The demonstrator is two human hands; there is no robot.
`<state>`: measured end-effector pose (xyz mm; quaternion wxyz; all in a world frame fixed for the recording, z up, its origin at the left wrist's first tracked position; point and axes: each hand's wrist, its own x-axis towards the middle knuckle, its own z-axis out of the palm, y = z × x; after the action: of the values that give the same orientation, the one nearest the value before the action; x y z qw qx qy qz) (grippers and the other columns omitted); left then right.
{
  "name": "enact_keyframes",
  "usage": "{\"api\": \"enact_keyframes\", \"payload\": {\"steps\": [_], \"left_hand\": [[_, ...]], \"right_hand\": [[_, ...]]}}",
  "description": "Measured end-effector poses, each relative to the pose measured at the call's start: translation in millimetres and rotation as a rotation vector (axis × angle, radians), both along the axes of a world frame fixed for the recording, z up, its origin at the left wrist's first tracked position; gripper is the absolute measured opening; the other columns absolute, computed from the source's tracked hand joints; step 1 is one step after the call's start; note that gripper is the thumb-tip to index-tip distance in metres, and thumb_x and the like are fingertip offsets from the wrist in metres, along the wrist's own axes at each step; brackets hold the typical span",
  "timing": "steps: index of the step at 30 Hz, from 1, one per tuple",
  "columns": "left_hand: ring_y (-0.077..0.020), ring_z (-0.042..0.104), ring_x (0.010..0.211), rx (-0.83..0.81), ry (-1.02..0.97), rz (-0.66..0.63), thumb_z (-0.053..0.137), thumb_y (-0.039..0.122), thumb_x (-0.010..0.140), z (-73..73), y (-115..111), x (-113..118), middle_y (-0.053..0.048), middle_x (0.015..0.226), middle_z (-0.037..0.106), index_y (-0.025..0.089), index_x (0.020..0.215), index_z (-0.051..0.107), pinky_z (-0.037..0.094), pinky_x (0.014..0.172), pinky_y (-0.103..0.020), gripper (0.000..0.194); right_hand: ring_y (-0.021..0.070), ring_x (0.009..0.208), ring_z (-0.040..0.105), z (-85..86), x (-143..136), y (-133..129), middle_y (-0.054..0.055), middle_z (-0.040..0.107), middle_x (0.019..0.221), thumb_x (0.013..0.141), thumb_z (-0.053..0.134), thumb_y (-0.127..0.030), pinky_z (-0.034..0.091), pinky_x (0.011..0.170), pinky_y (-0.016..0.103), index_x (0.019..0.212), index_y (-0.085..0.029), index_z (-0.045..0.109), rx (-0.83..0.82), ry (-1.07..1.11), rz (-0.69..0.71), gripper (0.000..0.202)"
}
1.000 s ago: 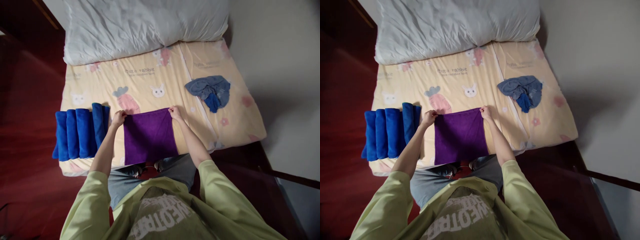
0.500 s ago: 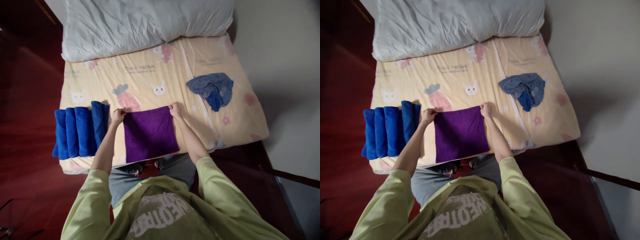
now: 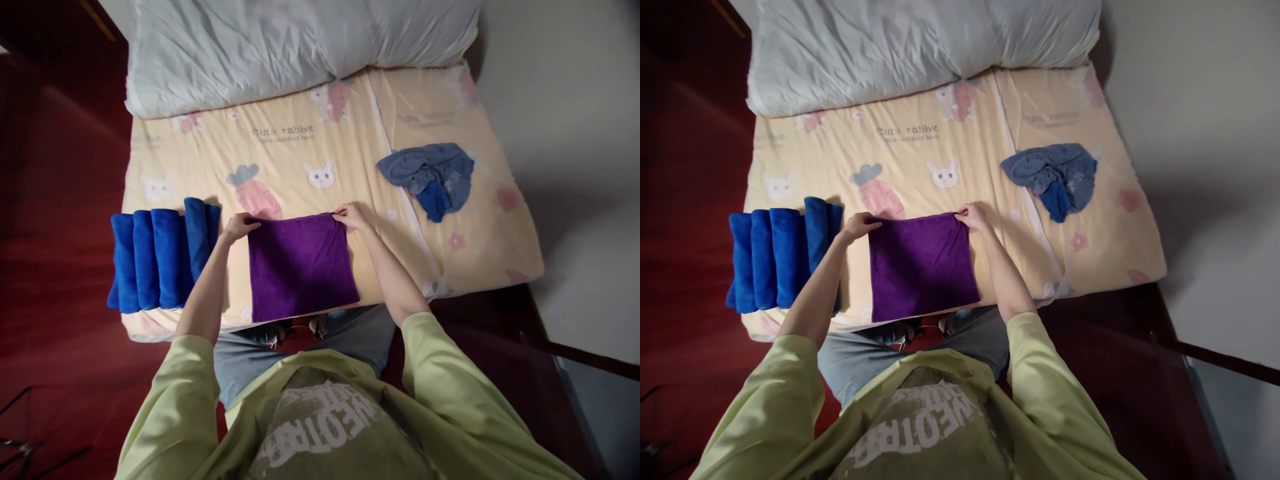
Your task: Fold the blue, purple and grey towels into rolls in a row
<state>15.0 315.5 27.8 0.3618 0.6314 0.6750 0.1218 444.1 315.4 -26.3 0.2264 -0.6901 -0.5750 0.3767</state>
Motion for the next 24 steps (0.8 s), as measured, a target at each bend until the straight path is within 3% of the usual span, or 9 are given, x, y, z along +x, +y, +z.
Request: {"api": "enact_keyframes", "payload": {"steps": [4,8,14,19,24], "left_hand": [[-0.0175,0.062,0.069,-0.029,-0.106,0.073,0.079,0.041,0.07,-7.1,-4.4,-3.5,-0.003,0.072,0.069,0.017,0.098,0.075,0.05,0.064,-0.028,0.038],[-0.0179,0.064,0.072,-0.009,-0.161,0.089,0.076,0.044,0.071,-16.0,-9.3,-8.0,-0.005,0.077,0.072,0.017,0.101,0.076,0.05,0.064,-0.026,0.04],[-0.0202,0.066,0.078,0.077,-0.09,0.122,0.073,0.039,0.072,-21.6,-7.3,-9.6,-0.007,0.082,0.075,0.016,0.1,0.079,0.052,0.068,-0.027,0.036],[-0.0224,0.069,0.086,0.179,-0.07,0.189,0.069,0.033,0.076,-17.3,9.6,-4.5,-0.008,0.093,0.077,0.016,0.099,0.079,0.054,0.076,-0.03,0.03],[-0.0238,0.07,0.088,0.162,-0.037,0.261,0.068,0.033,0.08,-17.7,25.9,1.4,-0.008,0.094,0.077,0.017,0.101,0.078,0.054,0.078,-0.031,0.029]], "right_hand": [[0.0203,0.079,0.072,1.5,3.1,3.0,0.005,0.075,0.083,0.072,0.086,-0.043,0.062,0.082,0.038,0.092,-0.019,0.071,-0.018,0.134,0.048,0.035],[0.0192,0.079,0.072,0.3,6.6,3.7,0.007,0.076,0.093,0.071,0.085,-0.038,0.062,0.079,0.037,0.105,-0.018,0.068,-0.064,0.255,0.099,0.043],[0.0198,0.079,0.07,4.1,11.3,5.5,0.004,0.072,0.081,0.076,0.079,-0.034,0.06,0.084,0.038,0.095,-0.017,0.07,0.053,0.138,0.009,0.027],[0.0221,0.084,0.069,2.2,2.4,20.0,0.01,0.076,0.09,0.083,0.071,-0.031,0.059,0.09,0.038,0.088,-0.016,0.073,0.101,0.076,-0.063,0.016],[0.0235,0.093,0.069,-8.3,-10.2,39.9,0.01,0.076,0.095,0.09,0.062,-0.028,0.055,0.1,0.04,0.093,-0.015,0.074,0.15,-0.061,-0.141,0.017]]}}
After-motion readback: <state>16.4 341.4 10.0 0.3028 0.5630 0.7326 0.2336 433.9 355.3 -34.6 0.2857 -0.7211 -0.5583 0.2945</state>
